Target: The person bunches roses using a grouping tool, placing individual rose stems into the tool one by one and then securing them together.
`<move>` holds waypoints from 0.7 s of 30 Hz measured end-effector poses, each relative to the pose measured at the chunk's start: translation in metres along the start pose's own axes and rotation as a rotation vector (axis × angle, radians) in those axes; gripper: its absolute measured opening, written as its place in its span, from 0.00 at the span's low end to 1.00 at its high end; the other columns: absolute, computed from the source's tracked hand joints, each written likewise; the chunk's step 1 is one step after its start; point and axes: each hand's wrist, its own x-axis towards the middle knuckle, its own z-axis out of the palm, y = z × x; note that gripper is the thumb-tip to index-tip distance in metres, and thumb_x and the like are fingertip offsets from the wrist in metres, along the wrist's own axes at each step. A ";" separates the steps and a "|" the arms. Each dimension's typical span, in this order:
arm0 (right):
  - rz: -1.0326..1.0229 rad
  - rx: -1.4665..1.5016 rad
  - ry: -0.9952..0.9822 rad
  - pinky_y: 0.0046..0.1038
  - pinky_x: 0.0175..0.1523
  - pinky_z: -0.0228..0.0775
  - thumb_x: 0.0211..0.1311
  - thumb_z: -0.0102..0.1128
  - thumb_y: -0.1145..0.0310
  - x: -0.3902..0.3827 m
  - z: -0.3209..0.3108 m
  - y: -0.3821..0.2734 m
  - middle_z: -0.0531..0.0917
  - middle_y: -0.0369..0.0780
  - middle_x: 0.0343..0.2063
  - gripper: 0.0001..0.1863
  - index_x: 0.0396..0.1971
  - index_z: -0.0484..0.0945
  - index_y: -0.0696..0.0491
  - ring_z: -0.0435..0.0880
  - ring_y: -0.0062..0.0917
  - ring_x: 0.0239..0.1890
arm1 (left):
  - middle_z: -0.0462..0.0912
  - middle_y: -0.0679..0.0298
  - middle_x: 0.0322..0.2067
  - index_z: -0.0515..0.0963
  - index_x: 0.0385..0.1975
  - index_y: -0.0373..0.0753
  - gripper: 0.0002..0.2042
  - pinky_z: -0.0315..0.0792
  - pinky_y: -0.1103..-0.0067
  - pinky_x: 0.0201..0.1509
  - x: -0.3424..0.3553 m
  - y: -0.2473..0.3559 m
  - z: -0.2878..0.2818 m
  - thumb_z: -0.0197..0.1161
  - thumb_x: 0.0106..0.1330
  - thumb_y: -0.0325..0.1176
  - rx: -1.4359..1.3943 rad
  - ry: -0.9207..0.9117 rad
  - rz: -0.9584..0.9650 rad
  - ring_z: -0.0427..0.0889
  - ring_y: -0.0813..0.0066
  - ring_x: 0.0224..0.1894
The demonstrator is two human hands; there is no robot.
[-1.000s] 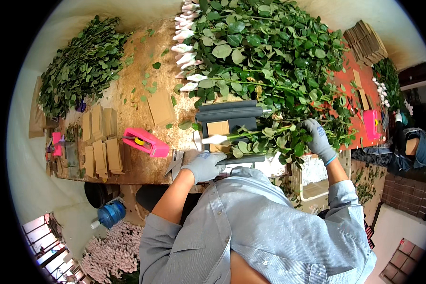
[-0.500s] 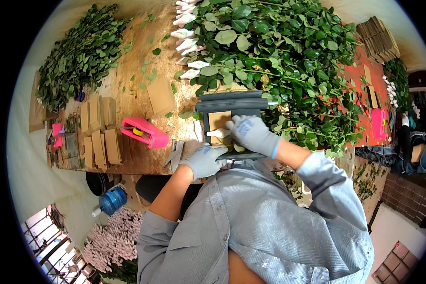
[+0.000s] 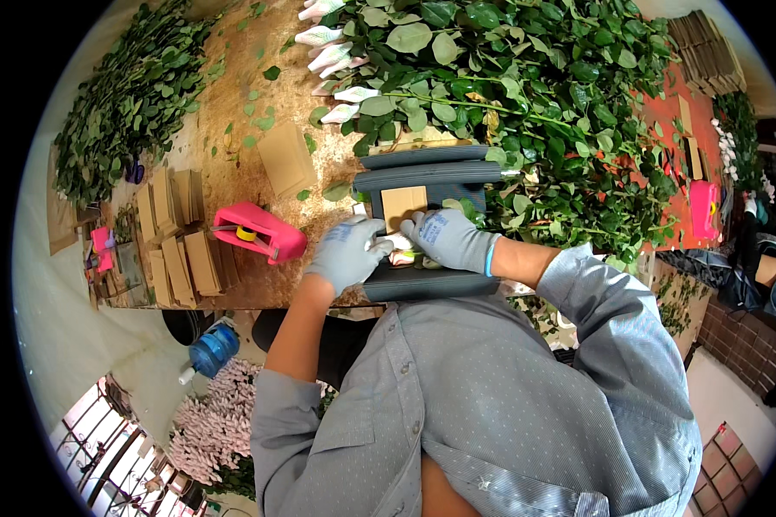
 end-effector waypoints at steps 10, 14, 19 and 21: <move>-0.029 -0.034 -0.100 0.39 0.33 0.80 0.49 0.75 0.62 0.008 0.009 0.000 0.84 0.45 0.38 0.30 0.50 0.72 0.56 0.88 0.38 0.39 | 0.86 0.54 0.37 0.84 0.35 0.41 0.10 0.73 0.59 0.50 0.005 -0.019 0.006 0.61 0.66 0.40 0.314 -0.008 -0.054 0.84 0.52 0.44; -0.032 0.006 -0.132 0.38 0.35 0.80 0.49 0.76 0.60 0.007 -0.004 -0.003 0.84 0.46 0.39 0.31 0.51 0.72 0.55 0.88 0.38 0.40 | 0.86 0.56 0.37 0.84 0.34 0.43 0.10 0.70 0.58 0.50 -0.007 -0.029 0.011 0.60 0.66 0.41 0.514 0.052 -0.202 0.84 0.56 0.44; -0.031 -0.023 -0.105 0.38 0.37 0.80 0.50 0.76 0.59 0.003 -0.006 -0.003 0.84 0.45 0.39 0.31 0.51 0.72 0.54 0.88 0.38 0.40 | 0.82 0.55 0.46 0.81 0.44 0.39 0.17 0.69 0.58 0.54 -0.033 0.006 -0.020 0.60 0.67 0.46 0.458 0.135 -0.160 0.80 0.55 0.52; -0.040 -0.018 -0.118 0.38 0.38 0.80 0.50 0.76 0.60 0.004 -0.009 -0.004 0.84 0.45 0.40 0.30 0.51 0.73 0.54 0.88 0.39 0.41 | 0.80 0.50 0.56 0.78 0.58 0.36 0.26 0.70 0.61 0.62 -0.041 0.048 -0.032 0.61 0.68 0.49 0.283 -0.008 -0.008 0.78 0.51 0.59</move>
